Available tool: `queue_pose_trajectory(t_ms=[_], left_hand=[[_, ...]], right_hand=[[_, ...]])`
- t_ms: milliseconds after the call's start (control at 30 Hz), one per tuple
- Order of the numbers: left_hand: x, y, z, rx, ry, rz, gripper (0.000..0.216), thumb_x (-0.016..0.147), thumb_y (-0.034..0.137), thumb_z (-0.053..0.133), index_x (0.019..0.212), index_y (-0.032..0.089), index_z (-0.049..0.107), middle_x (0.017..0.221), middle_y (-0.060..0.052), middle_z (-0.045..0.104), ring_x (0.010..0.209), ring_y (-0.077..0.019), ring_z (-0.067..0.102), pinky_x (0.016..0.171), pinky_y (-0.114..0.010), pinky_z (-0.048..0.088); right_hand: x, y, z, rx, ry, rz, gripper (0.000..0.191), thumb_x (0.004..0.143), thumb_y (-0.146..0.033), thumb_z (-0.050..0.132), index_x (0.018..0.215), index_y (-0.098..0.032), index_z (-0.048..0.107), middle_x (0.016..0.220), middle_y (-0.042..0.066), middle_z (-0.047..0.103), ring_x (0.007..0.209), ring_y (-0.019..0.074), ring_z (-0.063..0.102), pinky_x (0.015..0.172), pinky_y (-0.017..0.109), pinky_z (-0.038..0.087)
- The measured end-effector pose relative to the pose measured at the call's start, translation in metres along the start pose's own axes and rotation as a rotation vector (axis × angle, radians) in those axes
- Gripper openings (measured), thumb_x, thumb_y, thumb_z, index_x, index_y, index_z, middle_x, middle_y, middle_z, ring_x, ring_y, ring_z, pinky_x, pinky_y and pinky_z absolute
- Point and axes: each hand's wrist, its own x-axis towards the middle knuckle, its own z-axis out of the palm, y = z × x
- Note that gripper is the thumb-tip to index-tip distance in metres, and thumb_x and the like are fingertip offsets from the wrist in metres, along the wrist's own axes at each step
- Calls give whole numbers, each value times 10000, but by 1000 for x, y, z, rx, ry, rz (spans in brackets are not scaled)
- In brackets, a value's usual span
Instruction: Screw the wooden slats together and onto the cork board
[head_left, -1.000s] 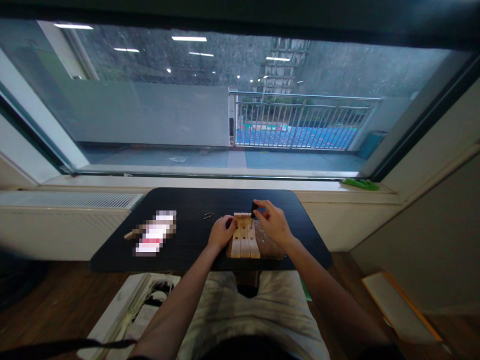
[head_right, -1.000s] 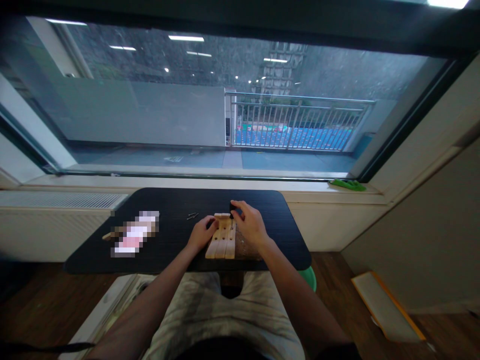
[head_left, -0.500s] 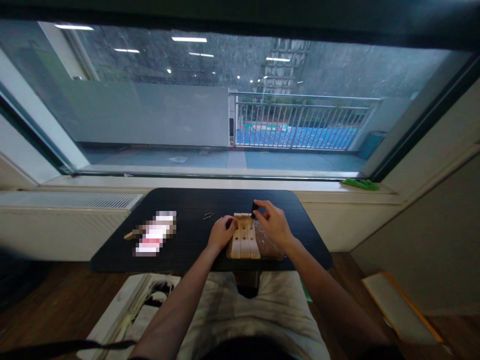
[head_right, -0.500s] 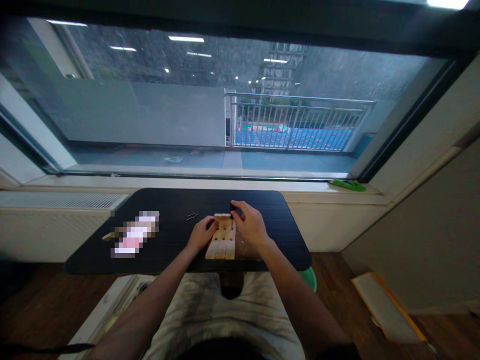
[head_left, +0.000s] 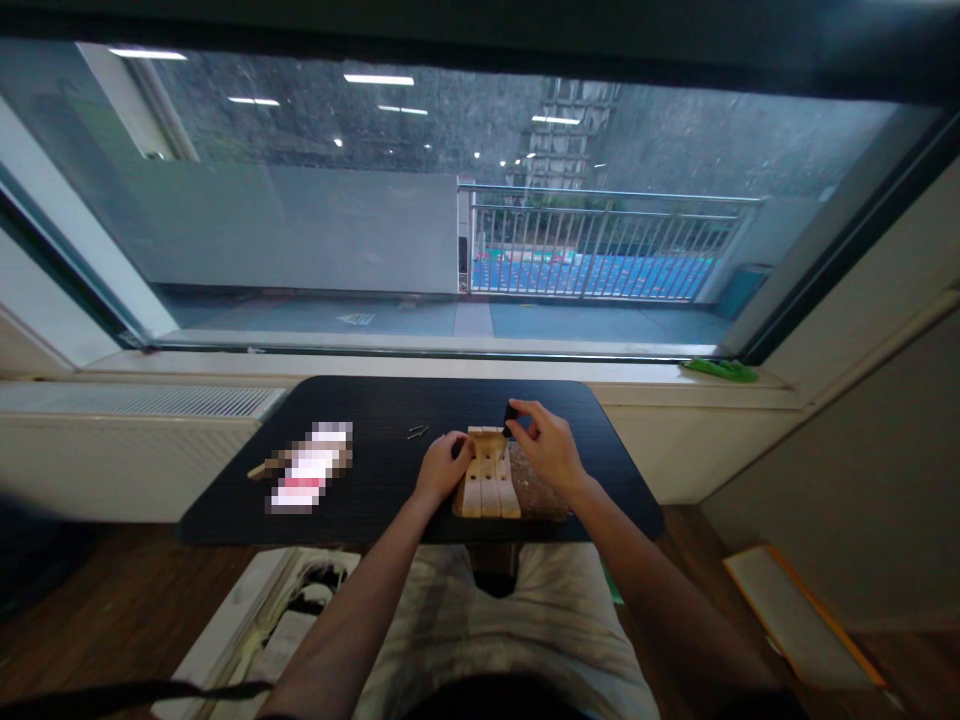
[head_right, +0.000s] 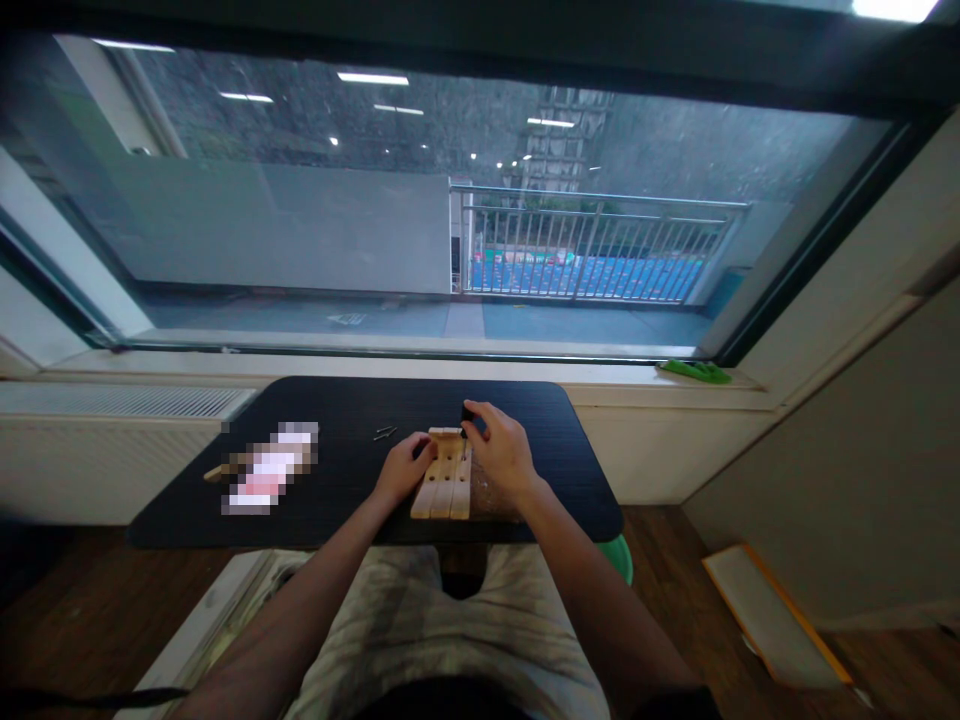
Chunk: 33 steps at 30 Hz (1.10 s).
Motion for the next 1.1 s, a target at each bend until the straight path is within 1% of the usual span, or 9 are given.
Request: queue_pose_trajectory(t_ms=[467, 533, 633, 733, 833, 933, 1100], left_hand=[[1, -3, 2, 8, 4, 6, 236, 885, 346, 476, 910, 200, 660, 935, -58, 708, 901, -208, 637, 812, -323, 481], [1, -3, 2, 13, 7, -1, 236, 886, 345, 478, 911, 198, 661, 933, -61, 709, 900, -209, 638, 811, -325, 482], [1, -3, 2, 12, 10, -2, 225, 886, 344, 483, 909, 202, 657, 929, -59, 709, 903, -210, 636, 816, -327, 482], [1, -3, 2, 10, 2, 2, 226, 891, 350, 476, 914, 207, 650, 932, -56, 706, 911, -209, 634, 822, -326, 481], [1, -3, 2, 20, 4, 0, 231, 891, 353, 473, 917, 207, 649, 952, -62, 704, 925, -214, 632, 832, -333, 479], [1, -3, 2, 22, 4, -3, 232, 891, 358, 474, 906, 213, 654, 941, -56, 705, 921, -213, 632, 831, -331, 479], [1, -3, 2, 9, 4, 8, 231, 887, 347, 474, 915, 208, 656, 927, -56, 707, 906, -209, 634, 819, -324, 479]], right_hand=[[1, -1, 0, -19, -2, -18, 288, 867, -270, 562, 1132, -196, 646, 915, 42, 699, 508, 109, 508, 601, 276, 472], [1, -3, -1, -11, -1, -21, 280, 882, -268, 534, 1126, -194, 650, 893, 43, 698, 536, 120, 537, 614, 278, 479], [1, -6, -3, 2, 2, -21, 277, 898, -248, 487, 1110, -194, 656, 855, 50, 697, 642, 153, 607, 641, 283, 491], [2, -6, -4, 42, 1, -23, 292, 897, -224, 458, 1105, -186, 659, 855, 59, 695, 703, 165, 640, 644, 282, 500], [4, -5, -4, 98, -15, -9, 300, 902, -221, 433, 1085, -192, 669, 802, 45, 692, 659, 153, 643, 612, 269, 501], [5, -5, -4, 137, -49, 25, 277, 898, -252, 467, 1078, -195, 669, 735, 24, 684, 575, 137, 622, 550, 249, 485], [4, -7, -2, 214, -71, 72, 269, 898, -284, 484, 1072, -190, 665, 720, 9, 675, 474, 107, 575, 461, 222, 436]])
